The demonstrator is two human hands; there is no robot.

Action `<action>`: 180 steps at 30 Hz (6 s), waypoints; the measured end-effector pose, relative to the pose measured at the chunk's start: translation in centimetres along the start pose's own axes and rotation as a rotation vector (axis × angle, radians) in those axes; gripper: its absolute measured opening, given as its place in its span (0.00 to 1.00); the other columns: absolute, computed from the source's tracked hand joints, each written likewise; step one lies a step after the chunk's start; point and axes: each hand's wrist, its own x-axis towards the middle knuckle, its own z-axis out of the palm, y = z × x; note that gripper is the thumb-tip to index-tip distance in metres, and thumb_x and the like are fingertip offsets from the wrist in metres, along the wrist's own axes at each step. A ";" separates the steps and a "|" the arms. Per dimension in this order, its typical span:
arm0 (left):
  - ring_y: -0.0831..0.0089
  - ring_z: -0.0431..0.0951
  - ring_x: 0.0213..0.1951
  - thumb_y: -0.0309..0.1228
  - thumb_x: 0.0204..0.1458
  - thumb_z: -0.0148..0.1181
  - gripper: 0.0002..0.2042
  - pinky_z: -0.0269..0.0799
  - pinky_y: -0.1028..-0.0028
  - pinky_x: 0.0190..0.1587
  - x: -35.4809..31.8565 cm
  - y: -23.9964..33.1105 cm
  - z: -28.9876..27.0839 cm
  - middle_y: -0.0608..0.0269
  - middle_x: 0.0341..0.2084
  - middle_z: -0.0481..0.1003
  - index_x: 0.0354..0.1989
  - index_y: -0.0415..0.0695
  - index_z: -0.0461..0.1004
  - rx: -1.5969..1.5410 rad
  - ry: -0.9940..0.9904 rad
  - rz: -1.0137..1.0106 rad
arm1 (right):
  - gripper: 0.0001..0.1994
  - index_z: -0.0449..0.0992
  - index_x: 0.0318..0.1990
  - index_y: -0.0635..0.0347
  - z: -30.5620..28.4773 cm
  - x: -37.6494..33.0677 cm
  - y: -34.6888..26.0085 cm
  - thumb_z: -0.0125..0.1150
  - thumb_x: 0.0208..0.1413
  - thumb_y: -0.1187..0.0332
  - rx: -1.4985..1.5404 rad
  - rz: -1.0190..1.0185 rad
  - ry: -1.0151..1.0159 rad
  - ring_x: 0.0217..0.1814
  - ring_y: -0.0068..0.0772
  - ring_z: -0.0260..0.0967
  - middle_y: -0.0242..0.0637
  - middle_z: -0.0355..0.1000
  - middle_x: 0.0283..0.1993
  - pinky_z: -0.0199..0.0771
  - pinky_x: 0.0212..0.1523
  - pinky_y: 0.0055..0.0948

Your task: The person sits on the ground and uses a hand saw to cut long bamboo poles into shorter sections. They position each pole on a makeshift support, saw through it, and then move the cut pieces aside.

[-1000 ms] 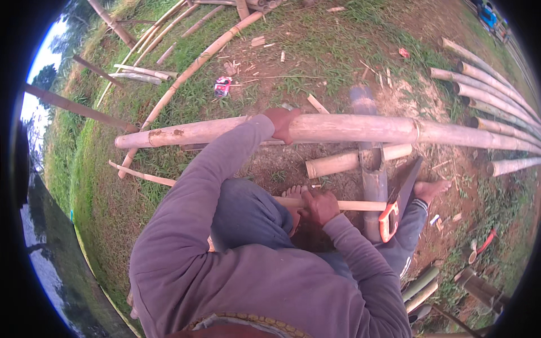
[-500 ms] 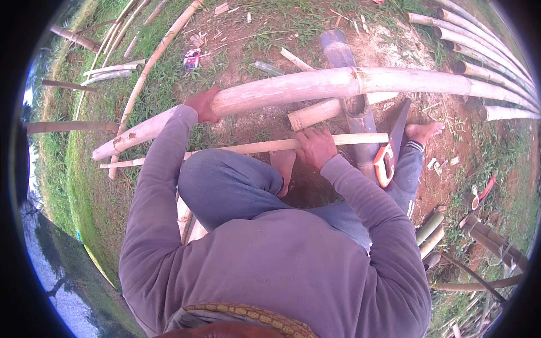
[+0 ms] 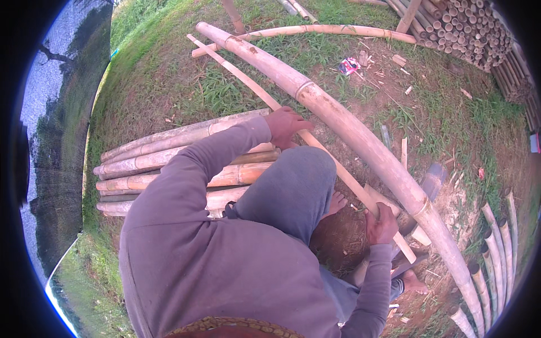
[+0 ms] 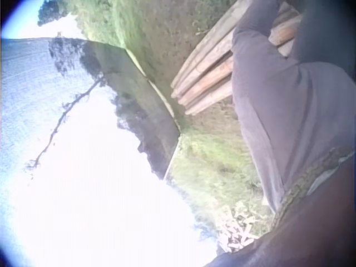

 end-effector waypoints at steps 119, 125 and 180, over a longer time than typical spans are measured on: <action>0.48 0.80 0.61 0.23 0.63 0.62 0.20 0.72 0.53 0.64 14.6 7.4 5.5 0.43 0.58 0.81 0.64 0.38 0.78 0.023 0.317 0.363 | 0.04 0.83 0.40 0.65 -5.9 -21.5 1.9 0.66 0.57 0.77 0.559 0.791 0.895 0.30 0.16 0.71 0.31 0.76 0.28 0.72 0.34 0.26; 0.44 0.82 0.59 0.22 0.63 0.62 0.18 0.74 0.54 0.64 14.8 7.7 5.2 0.40 0.54 0.82 0.61 0.35 0.79 -0.032 0.356 0.412 | 0.05 0.83 0.40 0.64 -5.6 -18.3 4.3 0.66 0.57 0.77 0.562 0.772 0.898 0.33 0.15 0.72 0.31 0.77 0.29 0.73 0.36 0.25; 0.43 0.82 0.54 0.39 0.35 0.82 0.52 0.80 0.51 0.57 18.0 9.4 4.3 0.47 0.55 0.79 0.74 0.58 0.62 0.019 -0.099 0.271 | 0.21 0.75 0.67 0.65 -1.9 -14.1 -4.1 0.64 0.70 0.67 0.525 0.735 0.875 0.56 0.29 0.76 0.43 0.79 0.59 0.74 0.57 0.30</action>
